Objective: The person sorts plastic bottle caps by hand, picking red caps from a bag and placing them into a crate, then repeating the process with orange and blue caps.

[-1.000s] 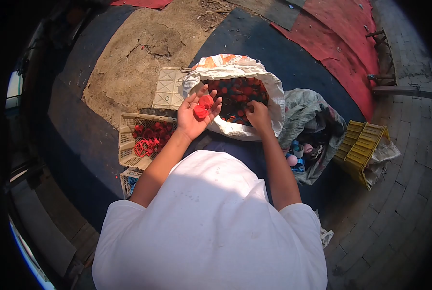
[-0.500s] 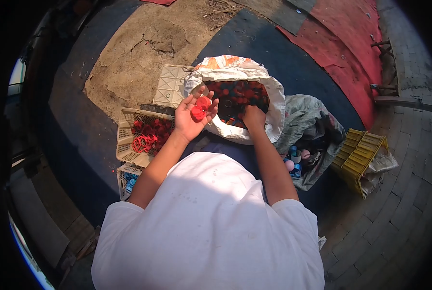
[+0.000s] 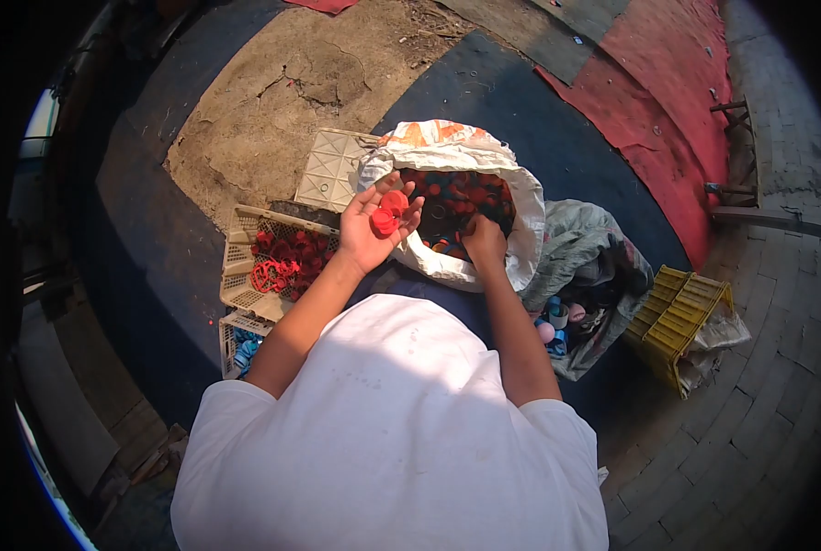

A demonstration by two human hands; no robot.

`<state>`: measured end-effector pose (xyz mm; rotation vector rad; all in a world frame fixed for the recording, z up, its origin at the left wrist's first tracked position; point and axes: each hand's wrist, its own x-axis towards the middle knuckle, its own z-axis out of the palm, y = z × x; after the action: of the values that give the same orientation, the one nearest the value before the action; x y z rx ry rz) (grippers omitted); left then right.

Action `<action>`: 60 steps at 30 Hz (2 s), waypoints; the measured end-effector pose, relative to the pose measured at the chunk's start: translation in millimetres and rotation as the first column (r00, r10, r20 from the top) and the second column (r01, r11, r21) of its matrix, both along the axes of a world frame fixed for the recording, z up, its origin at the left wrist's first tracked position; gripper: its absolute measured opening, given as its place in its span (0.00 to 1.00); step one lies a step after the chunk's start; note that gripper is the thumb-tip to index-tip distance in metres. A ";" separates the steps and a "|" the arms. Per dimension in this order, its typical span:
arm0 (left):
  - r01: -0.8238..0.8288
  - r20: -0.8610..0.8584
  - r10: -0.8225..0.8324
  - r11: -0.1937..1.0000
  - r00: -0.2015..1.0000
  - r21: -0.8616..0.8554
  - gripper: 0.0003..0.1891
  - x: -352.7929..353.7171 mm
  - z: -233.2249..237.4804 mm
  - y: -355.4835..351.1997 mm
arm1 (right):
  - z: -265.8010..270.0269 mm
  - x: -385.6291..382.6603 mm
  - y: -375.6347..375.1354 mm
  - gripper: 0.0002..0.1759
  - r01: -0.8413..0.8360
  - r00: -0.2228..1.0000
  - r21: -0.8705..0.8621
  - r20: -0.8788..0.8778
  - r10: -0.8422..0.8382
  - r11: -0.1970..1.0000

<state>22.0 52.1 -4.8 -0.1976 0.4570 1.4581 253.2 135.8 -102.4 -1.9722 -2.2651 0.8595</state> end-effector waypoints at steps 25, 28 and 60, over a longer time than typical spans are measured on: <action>0.010 0.083 -0.015 0.998 0.996 0.063 0.21 10.3 1.3 0.6 | 30.7 7.3 30.1 0.21 0.239 0.707 0.118 -0.702 -0.089 0.964; -0.001 0.096 -0.003 0.999 0.995 0.046 0.20 8.0 0.8 -3.4 | -11.0 21.5 32.1 0.21 0.009 0.974 0.332 -0.215 0.067 0.943; -0.018 0.021 0.017 0.999 1.000 0.034 0.23 3.1 3.8 -16.6 | -57.4 -8.9 80.7 0.15 0.057 0.998 0.059 0.006 -0.058 0.997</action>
<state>25.2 35.5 -1.0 -0.1892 0.4142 1.4789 244.3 216.6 -159.8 -2.0082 -2.1990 0.7730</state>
